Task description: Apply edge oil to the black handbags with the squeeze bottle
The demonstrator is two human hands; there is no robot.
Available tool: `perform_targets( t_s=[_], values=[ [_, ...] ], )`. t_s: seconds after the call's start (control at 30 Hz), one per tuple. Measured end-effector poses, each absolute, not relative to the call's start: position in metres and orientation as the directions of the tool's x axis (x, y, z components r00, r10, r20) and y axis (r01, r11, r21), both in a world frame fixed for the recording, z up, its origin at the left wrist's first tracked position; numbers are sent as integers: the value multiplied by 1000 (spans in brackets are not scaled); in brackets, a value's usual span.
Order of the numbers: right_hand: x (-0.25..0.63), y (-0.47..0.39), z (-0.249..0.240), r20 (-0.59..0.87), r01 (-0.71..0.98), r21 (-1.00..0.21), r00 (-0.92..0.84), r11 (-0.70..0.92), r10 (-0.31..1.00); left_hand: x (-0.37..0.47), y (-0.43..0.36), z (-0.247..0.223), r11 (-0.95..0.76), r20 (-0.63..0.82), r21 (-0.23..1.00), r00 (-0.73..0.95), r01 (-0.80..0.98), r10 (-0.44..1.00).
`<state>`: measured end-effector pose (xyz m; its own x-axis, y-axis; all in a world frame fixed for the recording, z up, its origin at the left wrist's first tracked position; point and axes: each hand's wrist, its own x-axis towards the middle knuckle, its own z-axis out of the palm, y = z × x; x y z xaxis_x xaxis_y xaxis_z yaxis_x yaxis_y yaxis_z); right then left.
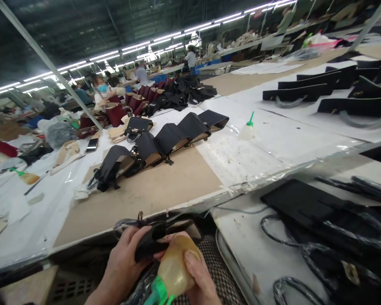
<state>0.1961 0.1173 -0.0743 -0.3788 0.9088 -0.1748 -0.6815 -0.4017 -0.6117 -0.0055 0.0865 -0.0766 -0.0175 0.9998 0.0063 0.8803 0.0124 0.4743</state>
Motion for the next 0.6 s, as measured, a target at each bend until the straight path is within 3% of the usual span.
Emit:
perform_targets(
  t_s=[0.2,0.3,0.47,0.6],
  values=[
    [219,54,-87,-196,-696,-549,-432,-464,880,15,24,-74,-39,-53,663,99,748,994],
    [228,38,-79,-193,-705,-482,-493,-520,848,21,5,-58,-41,-63,693,117,719,991],
    [256,39,-47,-128,-705,-443,-561,-553,818,-7,-7,10,41,-130,695,70,718,989],
    [287,47,-33,-246,-704,-438,-505,-559,828,-52,-4,64,23,-164,769,162,639,973]
  ],
)
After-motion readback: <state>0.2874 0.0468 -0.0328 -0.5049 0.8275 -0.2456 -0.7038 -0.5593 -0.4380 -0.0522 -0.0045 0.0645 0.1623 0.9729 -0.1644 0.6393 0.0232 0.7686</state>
